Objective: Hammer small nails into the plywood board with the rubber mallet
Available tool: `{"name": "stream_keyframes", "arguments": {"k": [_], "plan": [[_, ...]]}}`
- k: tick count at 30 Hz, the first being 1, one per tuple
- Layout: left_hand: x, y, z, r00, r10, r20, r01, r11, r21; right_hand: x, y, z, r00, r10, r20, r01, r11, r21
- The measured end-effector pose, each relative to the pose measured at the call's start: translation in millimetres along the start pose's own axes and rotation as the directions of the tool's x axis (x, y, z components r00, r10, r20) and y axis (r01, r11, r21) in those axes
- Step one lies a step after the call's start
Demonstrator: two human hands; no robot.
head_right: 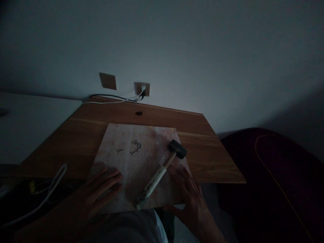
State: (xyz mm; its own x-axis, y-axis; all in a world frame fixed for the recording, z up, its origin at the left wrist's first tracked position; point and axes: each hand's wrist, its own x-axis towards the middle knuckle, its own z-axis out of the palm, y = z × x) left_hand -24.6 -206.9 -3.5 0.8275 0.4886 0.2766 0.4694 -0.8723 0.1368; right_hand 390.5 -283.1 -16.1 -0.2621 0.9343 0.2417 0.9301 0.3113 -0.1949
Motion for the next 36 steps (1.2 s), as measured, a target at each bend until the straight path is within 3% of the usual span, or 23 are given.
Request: {"name": "stream_keyframes", "arguments": {"k": [4,8,13,18,22,27,32,36], "plan": [[-7.5,-10.2,0.5,0.993,-0.056,-0.104,0.063,0.996,0.063,20.0,-16.0,14.6,0.999,-0.024,-0.048,0.024,1.0,0.0],[-24.8,-30.2,4.6,0.968,-0.188,-0.163,0.209,0.97,0.123,56.4,-50.8,30.6,0.999,-0.017,-0.044,0.017,1.0,-0.007],[-52.3,-56.0,-3.8,0.899,-0.363,-0.245,0.417,0.881,0.223,105.1,-98.5,41.3,0.996,-0.086,0.04,0.085,0.996,0.013],[-79.0,-71.7,-20.3,0.836,-0.462,-0.296,0.536,0.803,0.262,132.8,-127.8,47.0,0.972,-0.197,0.127,0.19,0.98,0.062],[-96.2,-78.4,-25.2,0.811,-0.499,-0.306,0.574,0.781,0.248,143.1,-139.5,48.4,0.964,-0.226,0.141,0.215,0.972,0.091],[-104.6,-83.3,-30.7,0.744,-0.587,-0.319,0.66,0.718,0.219,146.2,-143.2,49.3,0.97,-0.208,0.126,0.2,0.977,0.076],[-106.0,-95.3,-38.9,0.714,-0.652,-0.255,0.7,0.661,0.272,143.6,-140.0,50.7,0.972,-0.214,0.096,0.209,0.976,0.061],[-112.1,-110.7,-33.4,0.702,-0.655,-0.28,0.711,0.673,0.206,142.5,-139.4,50.3,0.972,-0.227,0.065,0.222,0.972,0.075]]}}
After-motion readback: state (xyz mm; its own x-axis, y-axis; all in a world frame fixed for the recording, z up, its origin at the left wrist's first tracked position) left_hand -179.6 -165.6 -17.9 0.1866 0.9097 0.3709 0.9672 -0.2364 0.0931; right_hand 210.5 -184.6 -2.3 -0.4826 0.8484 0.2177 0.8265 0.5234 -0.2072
